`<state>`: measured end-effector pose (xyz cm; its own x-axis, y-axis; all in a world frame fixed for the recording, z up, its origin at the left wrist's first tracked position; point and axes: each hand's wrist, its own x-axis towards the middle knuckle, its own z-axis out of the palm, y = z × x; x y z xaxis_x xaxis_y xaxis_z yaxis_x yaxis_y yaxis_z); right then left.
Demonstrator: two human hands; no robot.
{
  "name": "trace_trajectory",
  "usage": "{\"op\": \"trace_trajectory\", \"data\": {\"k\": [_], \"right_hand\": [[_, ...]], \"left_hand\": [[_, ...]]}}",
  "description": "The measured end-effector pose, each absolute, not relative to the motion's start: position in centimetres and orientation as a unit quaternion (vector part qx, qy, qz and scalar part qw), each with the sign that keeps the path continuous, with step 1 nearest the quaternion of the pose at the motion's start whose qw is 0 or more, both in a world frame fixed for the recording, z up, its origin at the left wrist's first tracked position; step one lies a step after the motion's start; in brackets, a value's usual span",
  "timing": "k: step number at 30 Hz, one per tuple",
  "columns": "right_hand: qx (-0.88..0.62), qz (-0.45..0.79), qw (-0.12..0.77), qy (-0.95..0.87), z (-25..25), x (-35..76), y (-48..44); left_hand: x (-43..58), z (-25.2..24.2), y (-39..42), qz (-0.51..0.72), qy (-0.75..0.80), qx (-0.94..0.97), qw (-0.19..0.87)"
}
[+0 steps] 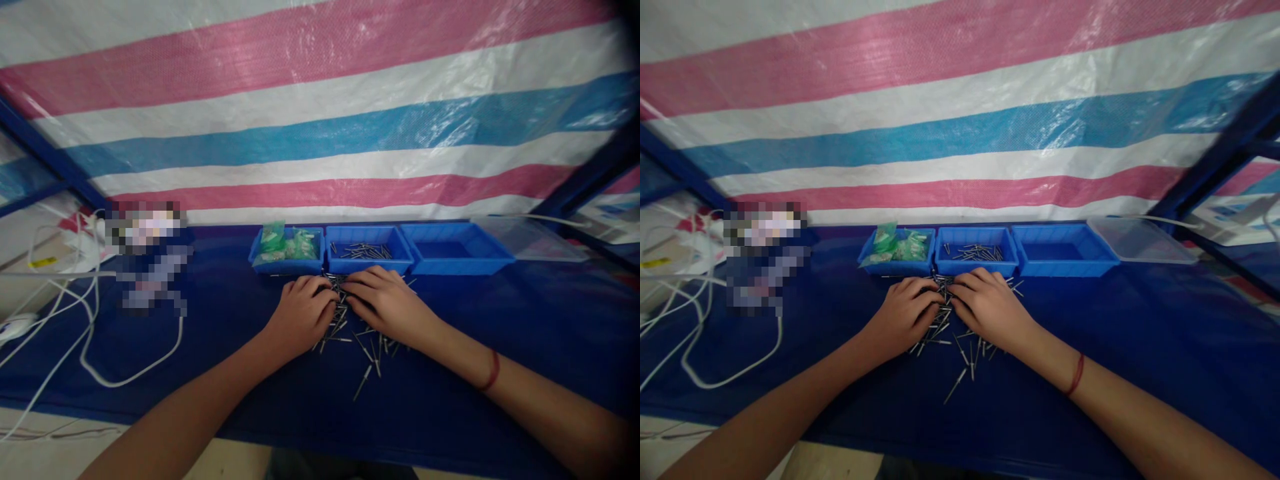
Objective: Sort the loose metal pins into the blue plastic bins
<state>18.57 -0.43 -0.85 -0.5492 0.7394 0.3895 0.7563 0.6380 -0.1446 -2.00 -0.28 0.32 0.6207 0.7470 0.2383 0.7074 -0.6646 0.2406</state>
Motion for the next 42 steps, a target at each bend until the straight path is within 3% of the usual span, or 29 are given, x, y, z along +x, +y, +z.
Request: {"op": "trace_trajectory", "data": {"k": [8,23,34,42], "right_hand": [[-0.472,-0.014,0.227,-0.852,-0.9,17.9,-0.4],[-0.541,-0.039,0.173,-0.822,-0.7,17.3,-0.7],[-0.569,0.008,0.173,-0.804,-1.1,17.1,-0.6],[-0.551,-0.028,0.165,-0.817,-1.1,17.2,-0.8]], "left_hand": [[-2.0,0.5,-0.5,0.163,0.407,0.896,0.068],[-1.9,0.4,-0.7,0.153,0.42,0.892,0.068],[-1.9,0.8,-0.9,0.137,0.423,0.893,0.064],[-1.8,0.7,-0.8,0.141,0.419,0.894,0.068]]}}
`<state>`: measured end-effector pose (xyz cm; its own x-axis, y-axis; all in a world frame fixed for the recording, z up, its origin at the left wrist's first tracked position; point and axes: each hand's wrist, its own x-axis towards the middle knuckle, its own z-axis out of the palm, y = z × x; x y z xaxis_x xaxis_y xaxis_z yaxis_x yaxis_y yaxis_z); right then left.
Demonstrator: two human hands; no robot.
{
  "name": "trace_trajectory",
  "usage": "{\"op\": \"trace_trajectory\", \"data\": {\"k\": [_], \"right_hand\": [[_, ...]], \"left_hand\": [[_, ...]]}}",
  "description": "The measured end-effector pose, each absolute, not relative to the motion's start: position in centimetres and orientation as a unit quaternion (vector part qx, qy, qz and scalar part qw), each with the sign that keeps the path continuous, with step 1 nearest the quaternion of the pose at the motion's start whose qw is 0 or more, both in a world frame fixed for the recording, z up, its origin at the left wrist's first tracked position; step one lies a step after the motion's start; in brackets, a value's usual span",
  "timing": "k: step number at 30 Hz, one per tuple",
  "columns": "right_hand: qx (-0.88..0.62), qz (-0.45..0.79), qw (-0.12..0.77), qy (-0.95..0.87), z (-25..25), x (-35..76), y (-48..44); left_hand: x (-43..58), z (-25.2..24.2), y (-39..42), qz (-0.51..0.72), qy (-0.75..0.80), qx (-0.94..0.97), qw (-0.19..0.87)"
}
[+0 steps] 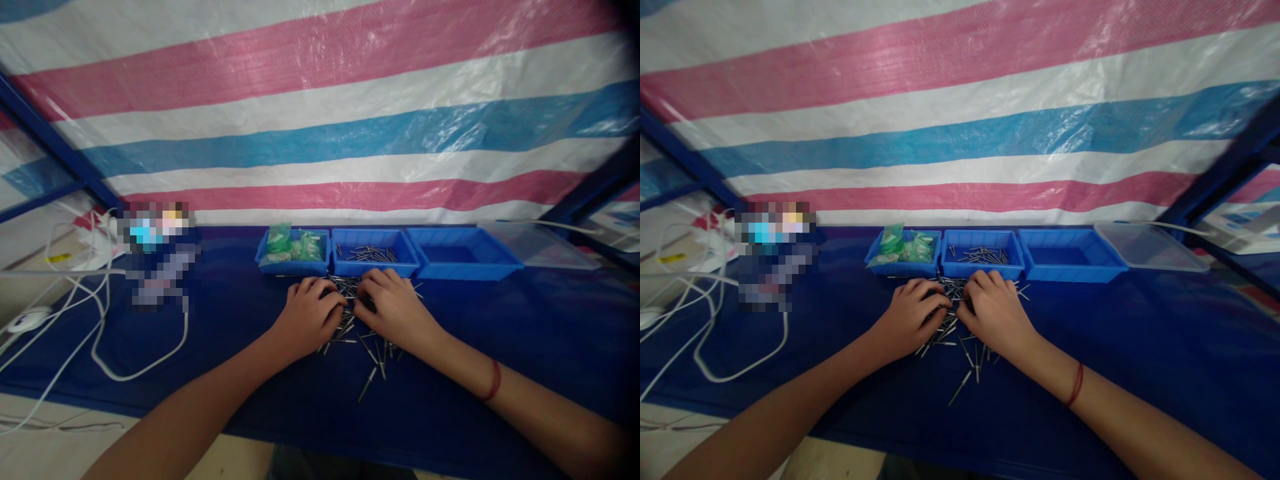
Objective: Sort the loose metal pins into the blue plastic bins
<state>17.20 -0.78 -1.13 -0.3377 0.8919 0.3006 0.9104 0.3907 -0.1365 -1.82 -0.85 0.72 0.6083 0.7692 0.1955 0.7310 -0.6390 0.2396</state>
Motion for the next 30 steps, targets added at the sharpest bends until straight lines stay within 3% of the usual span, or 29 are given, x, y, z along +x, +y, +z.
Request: {"op": "trace_trajectory", "data": {"k": [19,30], "right_hand": [[-0.498,-0.034,0.154,-0.853,-0.8,17.9,-0.8],[-0.442,-0.127,0.168,-0.872,0.8,18.4,-2.0]], "left_hand": [[-1.9,0.8,-0.9,0.154,0.413,0.894,0.075],[-2.0,0.8,-0.4,0.238,0.382,0.885,0.118]]}}
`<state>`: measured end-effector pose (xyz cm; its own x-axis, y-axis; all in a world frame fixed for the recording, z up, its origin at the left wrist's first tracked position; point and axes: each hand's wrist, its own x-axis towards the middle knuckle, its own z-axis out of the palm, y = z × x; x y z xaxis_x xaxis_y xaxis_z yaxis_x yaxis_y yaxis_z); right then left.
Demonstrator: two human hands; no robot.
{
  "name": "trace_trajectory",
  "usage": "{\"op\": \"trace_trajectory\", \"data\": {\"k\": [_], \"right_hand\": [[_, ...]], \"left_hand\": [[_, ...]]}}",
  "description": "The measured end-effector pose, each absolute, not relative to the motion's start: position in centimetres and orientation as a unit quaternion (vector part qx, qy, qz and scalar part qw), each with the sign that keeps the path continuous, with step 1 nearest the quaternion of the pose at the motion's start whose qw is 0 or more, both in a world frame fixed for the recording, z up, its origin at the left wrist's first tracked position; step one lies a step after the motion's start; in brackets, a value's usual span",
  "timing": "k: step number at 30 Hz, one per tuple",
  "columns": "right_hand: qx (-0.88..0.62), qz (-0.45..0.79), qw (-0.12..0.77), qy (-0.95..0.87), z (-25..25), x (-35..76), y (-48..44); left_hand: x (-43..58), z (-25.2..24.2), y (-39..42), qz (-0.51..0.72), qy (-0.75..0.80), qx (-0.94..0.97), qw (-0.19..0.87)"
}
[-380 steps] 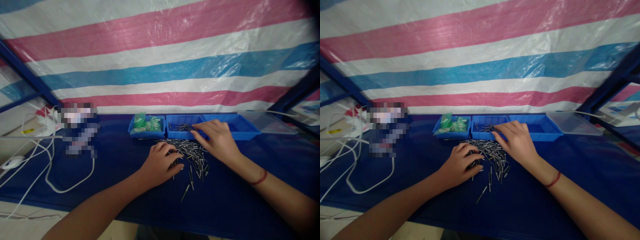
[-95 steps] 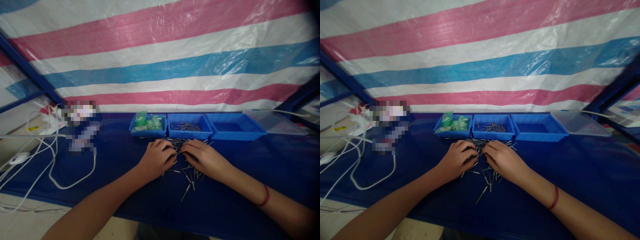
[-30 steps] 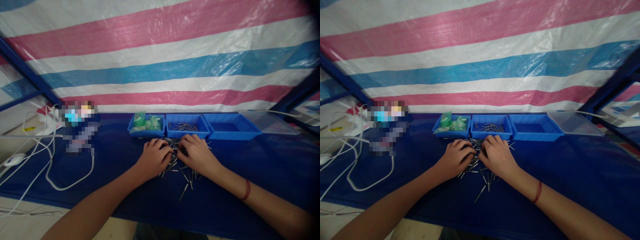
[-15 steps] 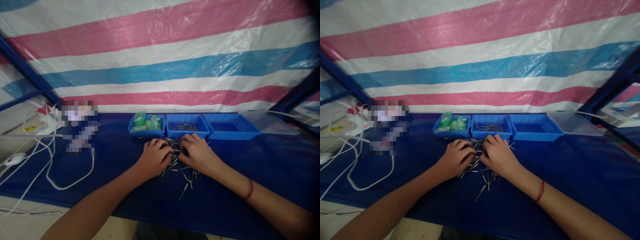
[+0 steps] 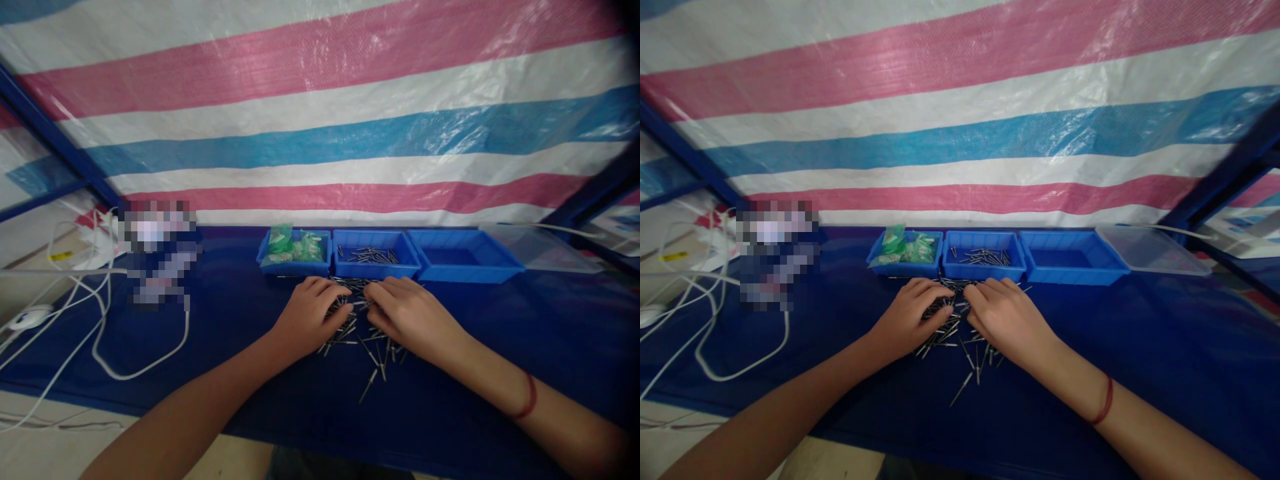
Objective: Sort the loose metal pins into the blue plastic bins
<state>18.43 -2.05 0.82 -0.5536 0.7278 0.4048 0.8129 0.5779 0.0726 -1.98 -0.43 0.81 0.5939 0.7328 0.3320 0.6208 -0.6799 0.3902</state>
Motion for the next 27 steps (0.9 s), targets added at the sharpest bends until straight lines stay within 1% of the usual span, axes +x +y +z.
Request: {"op": "trace_trajectory", "data": {"k": [5,11,14,18,20,23,27], "right_hand": [[-0.439,-0.082,0.17,-0.879,0.4,18.9,-1.9],[-0.457,-0.092,0.179,-0.867,0.3,19.2,-1.5],[-0.462,-0.066,0.228,-0.855,0.2,19.2,-1.6],[-0.471,0.053,0.354,-0.806,-0.1,18.5,-2.2],[-0.475,0.113,0.394,-0.779,-0.1,18.0,-2.5],[-0.476,0.176,0.416,-0.754,0.0,17.3,-2.9],[-0.484,0.222,0.433,-0.728,-0.1,17.0,-3.0]], "left_hand": [[-1.9,0.9,-0.4,0.221,0.382,0.889,0.118],[-1.9,0.8,-0.4,0.227,0.382,0.887,0.124],[-1.9,0.6,-0.3,0.249,0.386,0.877,0.138],[-1.5,0.7,-0.5,0.305,0.407,0.845,0.162],[-1.4,0.9,-0.6,0.335,0.406,0.832,0.179],[-1.3,1.0,-0.8,0.365,0.393,0.819,0.204],[-1.3,1.0,-0.9,0.369,0.396,0.811,0.221]]}}
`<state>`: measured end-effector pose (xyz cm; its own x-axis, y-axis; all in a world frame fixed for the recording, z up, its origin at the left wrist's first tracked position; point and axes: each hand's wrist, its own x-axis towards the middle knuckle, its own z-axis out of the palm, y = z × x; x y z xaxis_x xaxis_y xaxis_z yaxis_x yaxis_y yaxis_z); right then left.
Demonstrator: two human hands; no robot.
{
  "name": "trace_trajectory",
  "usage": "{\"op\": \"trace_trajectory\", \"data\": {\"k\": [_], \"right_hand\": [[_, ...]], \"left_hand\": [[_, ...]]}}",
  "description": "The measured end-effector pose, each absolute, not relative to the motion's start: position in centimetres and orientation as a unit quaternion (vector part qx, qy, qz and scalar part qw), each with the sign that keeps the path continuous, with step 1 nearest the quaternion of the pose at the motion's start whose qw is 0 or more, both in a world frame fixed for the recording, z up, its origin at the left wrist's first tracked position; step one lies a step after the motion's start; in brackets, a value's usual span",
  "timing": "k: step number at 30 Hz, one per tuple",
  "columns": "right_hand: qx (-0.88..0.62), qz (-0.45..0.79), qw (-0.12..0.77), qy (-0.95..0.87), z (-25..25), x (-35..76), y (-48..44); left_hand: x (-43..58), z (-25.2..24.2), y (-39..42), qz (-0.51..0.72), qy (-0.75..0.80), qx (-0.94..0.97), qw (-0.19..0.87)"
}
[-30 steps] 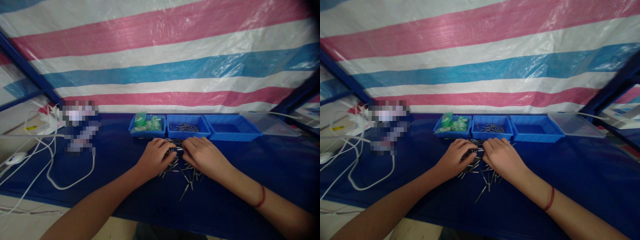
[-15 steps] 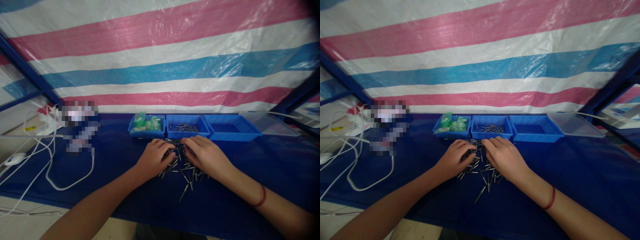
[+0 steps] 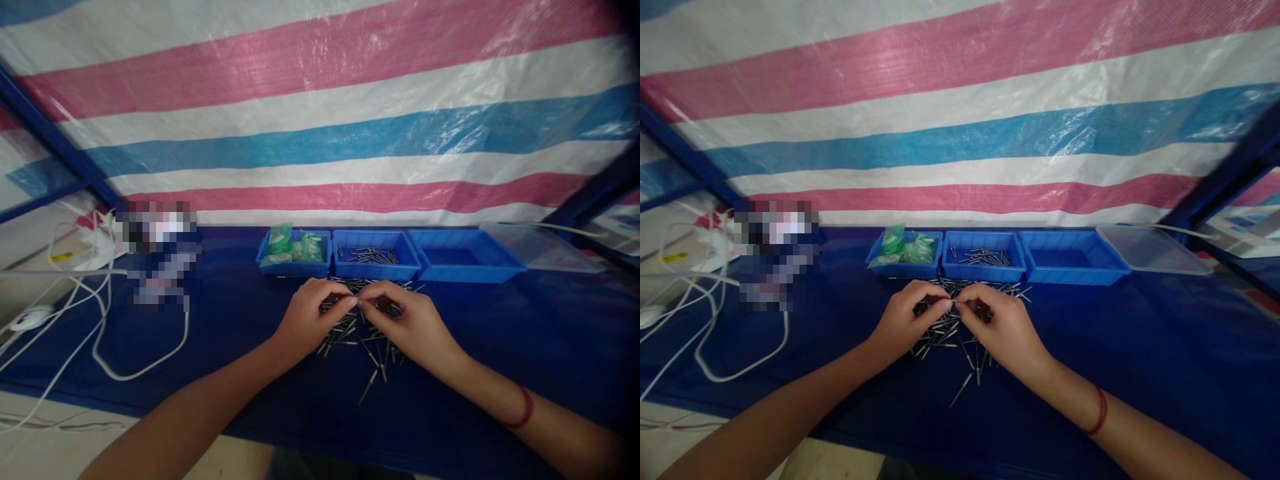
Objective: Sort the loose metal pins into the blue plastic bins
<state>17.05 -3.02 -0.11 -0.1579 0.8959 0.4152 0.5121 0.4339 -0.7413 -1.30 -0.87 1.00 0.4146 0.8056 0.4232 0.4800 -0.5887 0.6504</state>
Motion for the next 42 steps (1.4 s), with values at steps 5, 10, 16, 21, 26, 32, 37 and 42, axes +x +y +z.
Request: {"op": "trace_trajectory", "data": {"k": [5,10,16,21,26,32,37,42], "right_hand": [[-0.473,0.246,0.441,-0.722,-0.3,17.1,-3.0],[-0.437,0.275,0.431,-0.74,-0.1,17.1,-3.0],[-0.442,0.293,0.432,-0.729,-0.4,17.2,-2.7],[-0.434,0.284,0.468,-0.715,-0.2,17.3,-2.8],[-0.422,0.238,0.457,-0.746,0.3,17.7,-3.2],[-0.371,0.152,0.453,-0.796,1.1,17.9,-3.4],[-0.384,0.059,0.472,-0.792,1.4,18.9,-1.4],[-0.473,-0.083,0.411,-0.775,0.7,21.2,2.1]], "left_hand": [[-1.3,1.0,-0.9,0.366,0.398,0.808,0.233],[-1.3,1.1,-0.9,0.379,0.397,0.798,0.248],[-1.3,1.1,-0.9,0.392,0.373,0.805,0.245],[-1.6,1.2,-0.6,0.382,0.353,0.827,0.213],[-1.7,1.1,-0.4,0.365,0.322,0.847,0.213],[-1.5,0.9,-0.6,0.347,0.318,0.857,0.212],[-1.5,0.6,-0.7,0.329,0.376,0.847,0.183],[-1.4,0.5,-0.7,0.308,0.375,0.861,0.154]]}}
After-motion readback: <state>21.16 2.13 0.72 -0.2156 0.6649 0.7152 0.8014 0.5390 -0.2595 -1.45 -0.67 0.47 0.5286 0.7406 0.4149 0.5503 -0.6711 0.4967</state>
